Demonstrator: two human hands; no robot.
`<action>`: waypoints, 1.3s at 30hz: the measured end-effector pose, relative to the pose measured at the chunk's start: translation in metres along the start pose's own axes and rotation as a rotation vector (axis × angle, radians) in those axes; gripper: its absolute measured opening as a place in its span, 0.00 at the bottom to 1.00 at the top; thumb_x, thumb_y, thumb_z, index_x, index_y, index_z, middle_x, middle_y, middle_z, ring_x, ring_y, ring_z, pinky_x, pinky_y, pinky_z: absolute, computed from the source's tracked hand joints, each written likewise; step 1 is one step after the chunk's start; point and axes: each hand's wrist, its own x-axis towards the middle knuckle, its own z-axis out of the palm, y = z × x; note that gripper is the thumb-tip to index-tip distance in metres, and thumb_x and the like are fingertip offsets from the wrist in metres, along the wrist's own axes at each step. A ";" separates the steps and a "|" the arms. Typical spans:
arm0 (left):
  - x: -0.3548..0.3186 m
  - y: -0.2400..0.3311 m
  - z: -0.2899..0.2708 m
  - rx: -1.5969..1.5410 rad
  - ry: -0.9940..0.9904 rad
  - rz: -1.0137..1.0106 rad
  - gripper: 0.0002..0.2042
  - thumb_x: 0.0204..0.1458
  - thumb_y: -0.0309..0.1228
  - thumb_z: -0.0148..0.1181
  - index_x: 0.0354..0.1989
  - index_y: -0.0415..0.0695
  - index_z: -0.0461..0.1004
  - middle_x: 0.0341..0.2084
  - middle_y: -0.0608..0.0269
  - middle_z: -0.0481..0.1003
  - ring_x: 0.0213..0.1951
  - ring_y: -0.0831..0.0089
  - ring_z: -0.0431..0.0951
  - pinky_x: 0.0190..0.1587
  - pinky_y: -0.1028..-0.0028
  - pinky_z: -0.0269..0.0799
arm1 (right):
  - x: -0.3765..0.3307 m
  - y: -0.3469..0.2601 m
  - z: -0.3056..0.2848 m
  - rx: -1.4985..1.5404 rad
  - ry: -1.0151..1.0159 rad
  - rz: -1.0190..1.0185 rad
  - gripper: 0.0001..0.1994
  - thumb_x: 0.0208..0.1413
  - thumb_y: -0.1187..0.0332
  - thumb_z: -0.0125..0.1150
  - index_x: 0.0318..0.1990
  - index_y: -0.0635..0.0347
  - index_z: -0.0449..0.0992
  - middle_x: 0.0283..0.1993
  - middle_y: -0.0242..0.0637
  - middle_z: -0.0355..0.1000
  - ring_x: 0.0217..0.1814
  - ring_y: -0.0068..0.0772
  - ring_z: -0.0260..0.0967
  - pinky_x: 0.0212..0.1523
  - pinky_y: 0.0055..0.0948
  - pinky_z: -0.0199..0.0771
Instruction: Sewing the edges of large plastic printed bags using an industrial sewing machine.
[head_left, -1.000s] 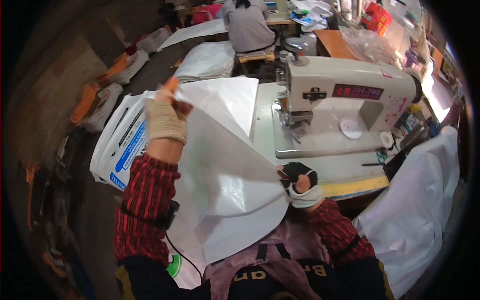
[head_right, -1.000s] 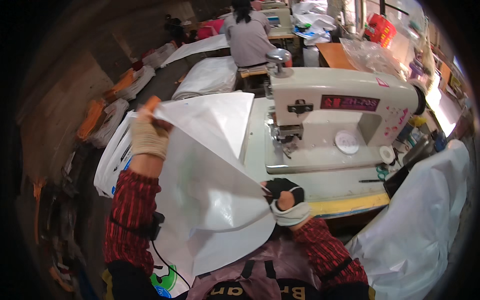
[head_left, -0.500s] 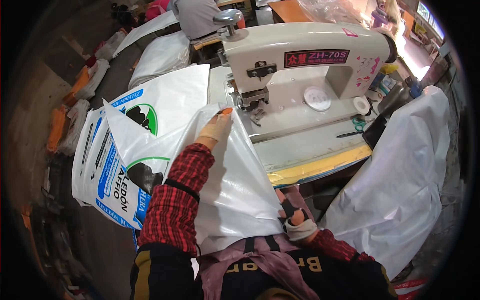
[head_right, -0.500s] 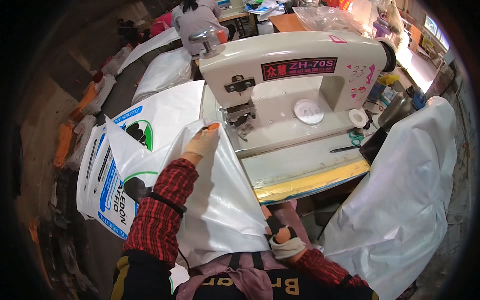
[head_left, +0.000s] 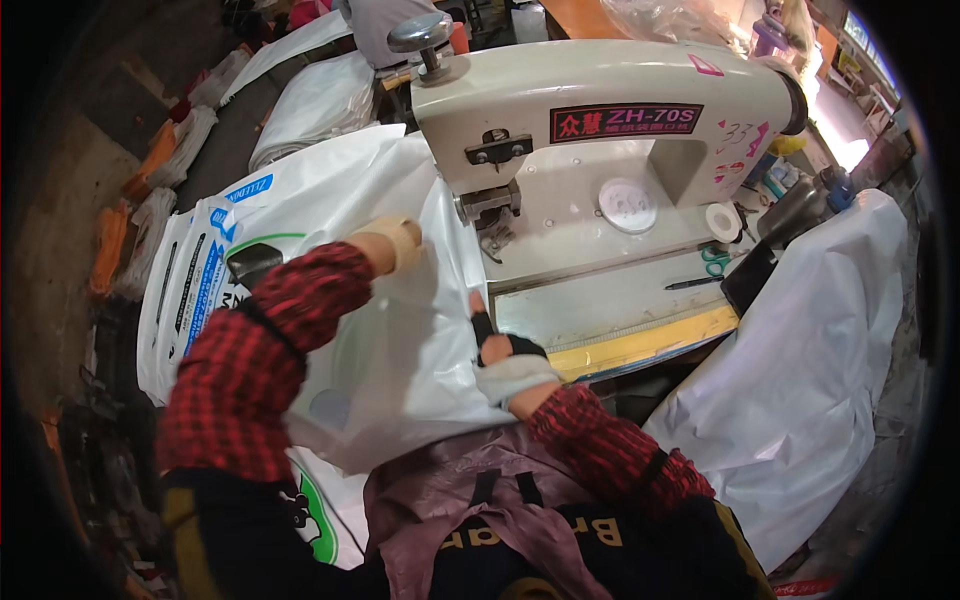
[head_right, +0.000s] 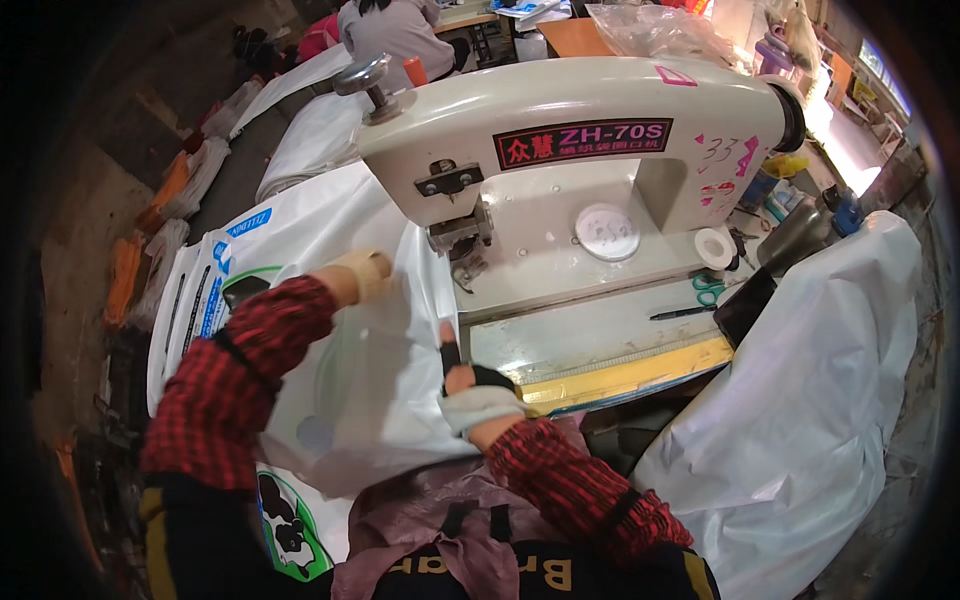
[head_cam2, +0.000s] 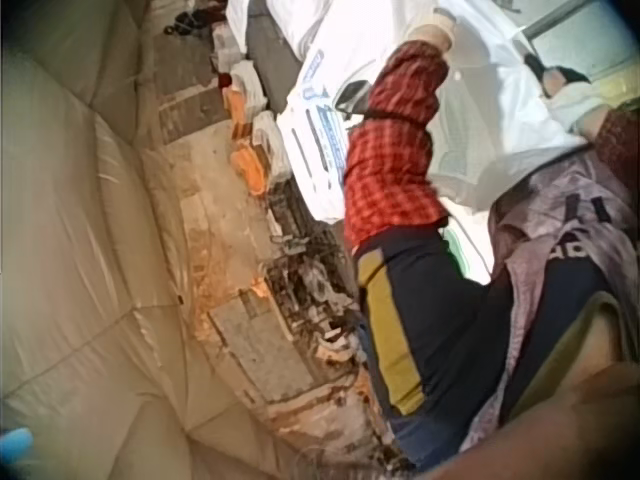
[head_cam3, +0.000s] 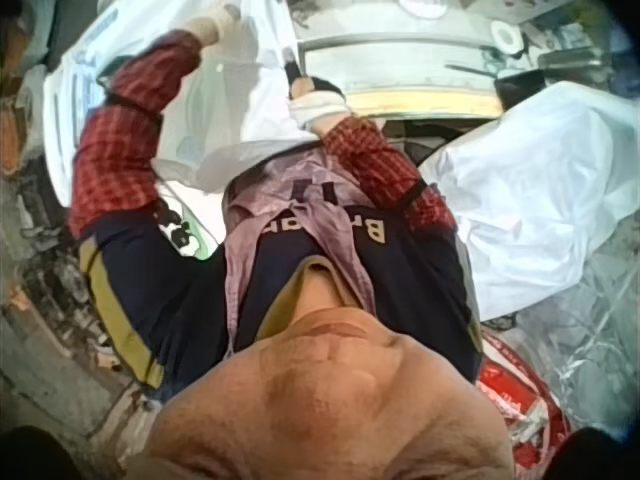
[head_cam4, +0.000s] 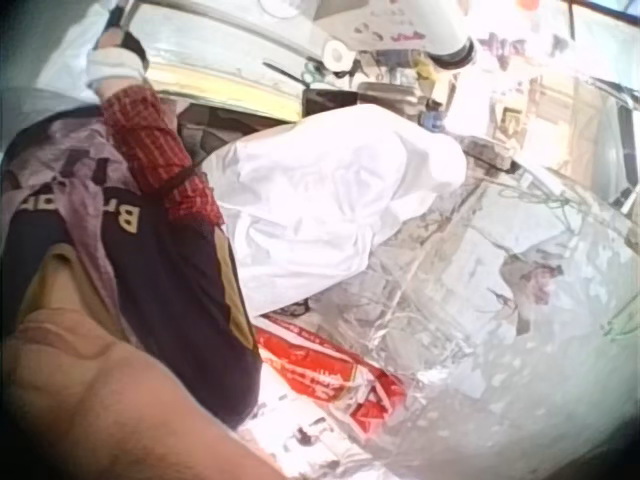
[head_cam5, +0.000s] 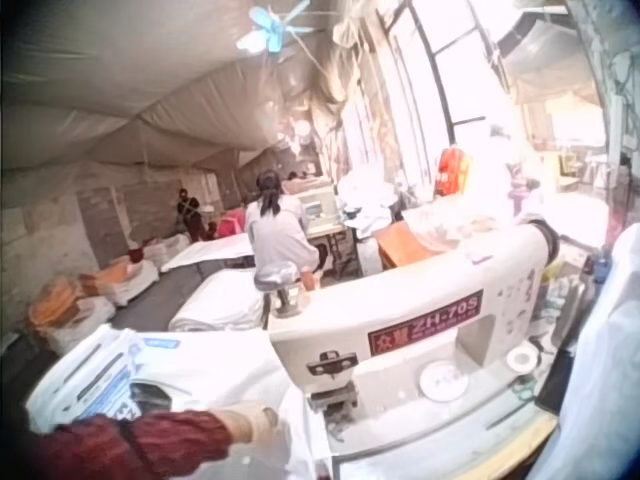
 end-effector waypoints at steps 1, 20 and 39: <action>-0.014 -0.006 0.016 -0.076 -0.252 0.064 0.16 0.50 0.41 0.46 0.36 0.41 0.74 0.29 0.50 0.75 0.31 0.58 0.77 0.37 0.67 0.72 | 0.014 -0.002 -0.005 -0.004 0.028 -0.005 0.22 0.51 0.62 0.49 0.54 0.55 0.64 0.36 0.52 0.71 0.32 0.50 0.71 0.32 0.41 0.70; -0.269 0.059 -0.076 0.468 0.096 0.039 0.04 0.33 0.31 0.58 0.14 0.45 0.74 0.13 0.54 0.71 0.23 0.56 0.74 0.40 0.60 0.66 | 0.004 -0.016 -0.028 0.141 -0.007 0.129 0.38 0.49 0.68 0.48 0.65 0.52 0.34 0.46 0.63 0.66 0.41 0.55 0.71 0.39 0.46 0.71; -0.217 0.181 0.045 -0.441 -0.306 0.629 0.12 0.35 0.34 0.59 0.29 0.42 0.72 0.27 0.50 0.73 0.32 0.50 0.73 0.35 0.62 0.71 | -0.050 -0.017 0.006 -0.001 0.059 0.001 0.32 0.48 0.69 0.47 0.63 0.59 0.48 0.46 0.55 0.67 0.40 0.52 0.70 0.40 0.42 0.69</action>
